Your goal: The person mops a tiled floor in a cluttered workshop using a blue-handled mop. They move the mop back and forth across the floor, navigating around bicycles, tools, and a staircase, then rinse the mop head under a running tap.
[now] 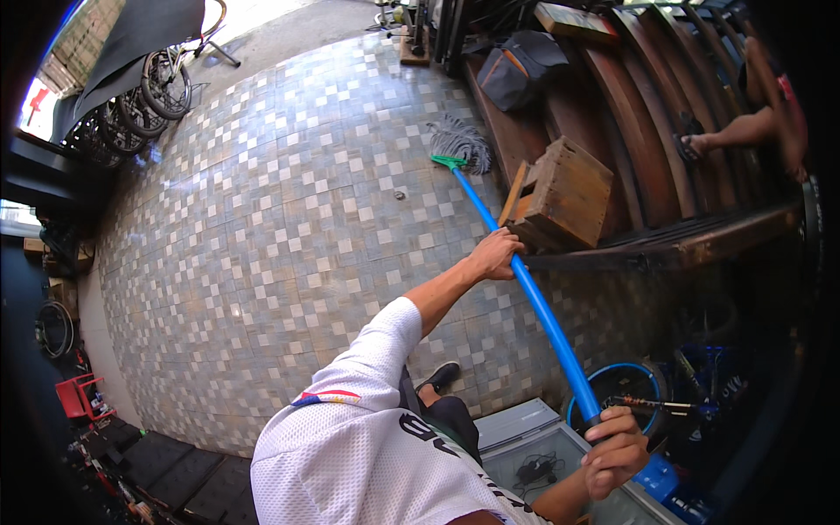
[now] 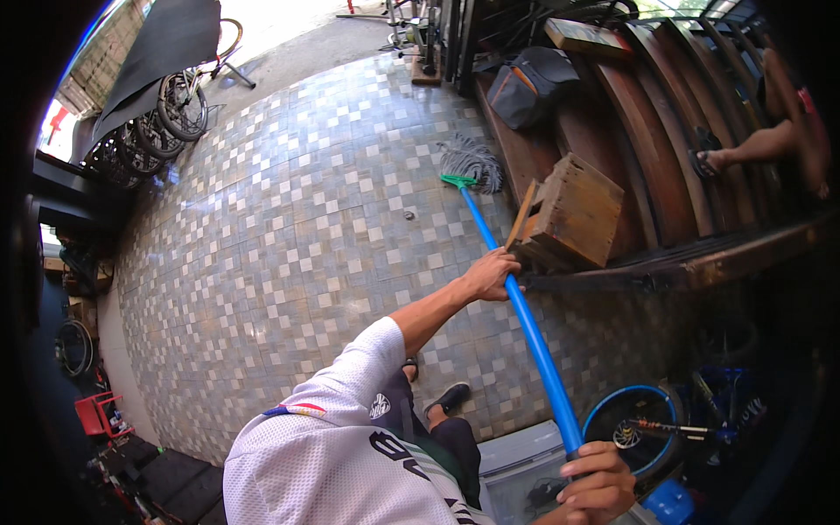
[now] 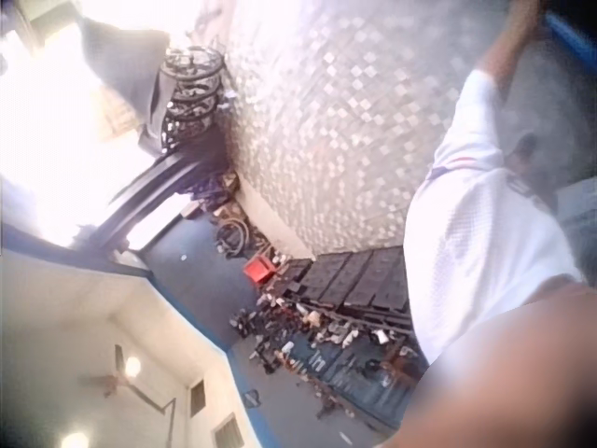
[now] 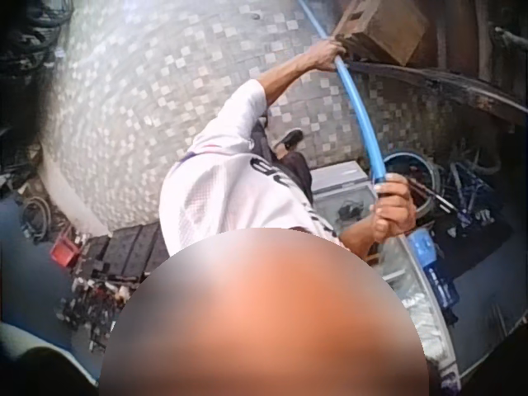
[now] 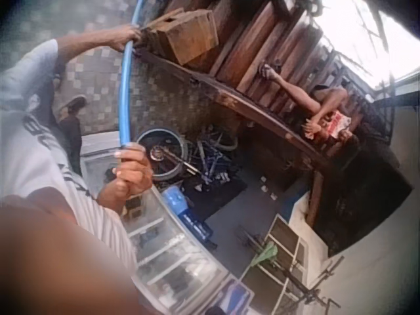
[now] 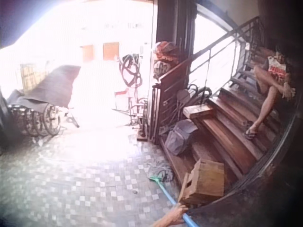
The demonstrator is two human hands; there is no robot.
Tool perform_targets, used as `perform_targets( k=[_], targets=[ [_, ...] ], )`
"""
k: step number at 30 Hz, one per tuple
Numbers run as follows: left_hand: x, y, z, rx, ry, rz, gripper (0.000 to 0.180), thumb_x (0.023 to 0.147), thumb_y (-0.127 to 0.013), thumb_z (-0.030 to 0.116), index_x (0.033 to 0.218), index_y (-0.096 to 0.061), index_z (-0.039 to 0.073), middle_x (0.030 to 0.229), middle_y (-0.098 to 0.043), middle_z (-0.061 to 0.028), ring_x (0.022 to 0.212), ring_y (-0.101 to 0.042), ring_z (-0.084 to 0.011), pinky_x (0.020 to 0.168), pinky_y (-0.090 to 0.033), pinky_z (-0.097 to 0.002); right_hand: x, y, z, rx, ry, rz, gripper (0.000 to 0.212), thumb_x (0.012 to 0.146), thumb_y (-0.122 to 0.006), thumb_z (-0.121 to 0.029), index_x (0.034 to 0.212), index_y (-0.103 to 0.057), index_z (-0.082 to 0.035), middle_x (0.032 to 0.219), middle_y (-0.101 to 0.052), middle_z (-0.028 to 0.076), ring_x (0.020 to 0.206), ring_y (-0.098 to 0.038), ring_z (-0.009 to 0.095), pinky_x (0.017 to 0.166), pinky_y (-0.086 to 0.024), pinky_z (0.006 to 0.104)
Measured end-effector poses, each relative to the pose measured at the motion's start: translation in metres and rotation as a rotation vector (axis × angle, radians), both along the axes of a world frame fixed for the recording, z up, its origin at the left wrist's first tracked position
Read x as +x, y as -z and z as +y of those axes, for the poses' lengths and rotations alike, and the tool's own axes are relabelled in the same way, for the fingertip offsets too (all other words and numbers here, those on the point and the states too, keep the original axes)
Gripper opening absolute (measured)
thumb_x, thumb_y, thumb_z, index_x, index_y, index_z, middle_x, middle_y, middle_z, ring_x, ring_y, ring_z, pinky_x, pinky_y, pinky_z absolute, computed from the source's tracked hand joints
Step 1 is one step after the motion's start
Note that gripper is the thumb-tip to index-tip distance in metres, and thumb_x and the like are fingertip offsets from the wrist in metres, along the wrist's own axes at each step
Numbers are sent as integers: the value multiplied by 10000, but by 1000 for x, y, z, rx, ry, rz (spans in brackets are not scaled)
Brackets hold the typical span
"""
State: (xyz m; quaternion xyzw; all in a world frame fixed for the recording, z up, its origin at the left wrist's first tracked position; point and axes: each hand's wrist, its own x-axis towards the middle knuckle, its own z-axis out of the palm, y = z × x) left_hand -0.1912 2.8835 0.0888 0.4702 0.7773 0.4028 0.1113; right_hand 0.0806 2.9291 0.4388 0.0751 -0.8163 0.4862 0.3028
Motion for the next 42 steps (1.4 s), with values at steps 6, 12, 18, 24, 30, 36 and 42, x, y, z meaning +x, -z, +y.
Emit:
perform_targets(
  k=[6, 12, 18, 24, 30, 36, 42],
  targets=[
    [144, -38, -1, 64, 123, -111, 429, 737, -766, 466, 647, -616, 74, 737, -617, -116, 819, -595, -323, 822, -440, -438, 117, -63, 51, -190, -457, -105, 325, 965, -654, -322, 784, -515, -90, 516, -517, 17, 445, -534, 146, 545, -544, 351],
    [207, -25, 10, -21, 373, -229, 354, 750, -745, 359, 614, -561, 90, 590, -577, -127, 614, -614, -367, 589, -469, -482, 179, -89, 70, -378, -284, 133, 363, 951, -695, -373, 808, -526, -85, 529, -529, 10, 446, -533, 137, 534, -541, 325],
    [152, 26, 28, 97, 291, -109, 250, 730, -705, 263, 613, -561, 95, 608, -605, -126, 601, -623, -373, 551, -492, -484, 166, -58, 69, -251, 131, -31, 382, 969, -662, -419, 816, -509, -105, 518, -499, -18, 427, -483, 104, 502, -480, 285],
    [8, 83, 50, -10, 294, 35, 215, 719, -695, 243, 631, -568, 94, 659, -626, -150, 665, -635, -392, 620, -512, -488, 73, 61, 81, -488, 74, 238, 341, 987, -618, -370, 797, -488, -119, 499, -494, -22, 407, -472, 100, 496, -469, 282],
    [-12, 87, 65, -83, 294, 89, 264, 742, -690, 270, 641, -524, 91, 621, -565, -153, 670, -606, -390, 692, -490, -481, 74, 94, 88, -471, 173, 182, 278, 985, -590, -259, 792, -453, -115, 456, -468, -23, 380, -471, 97, 486, -484, 276],
    [53, 64, 68, -7, 334, -37, 287, 738, -692, 276, 597, -515, 101, 596, -565, -136, 614, -594, -380, 597, -485, -476, 88, -3, 103, -479, 209, 231, 404, 1008, -578, -462, 825, -482, -115, 528, -447, -28, 416, -409, 100, 477, -406, 286],
    [16, 74, 61, -100, 283, 160, 272, 722, -689, 261, 589, -528, 86, 576, -566, -146, 581, -589, -395, 544, -471, -488, 64, 47, 85, -609, 334, 179, 325, 1034, -516, -342, 815, -439, -114, 487, -433, -9, 395, -391, 99, 485, -401, 283]
  ],
)
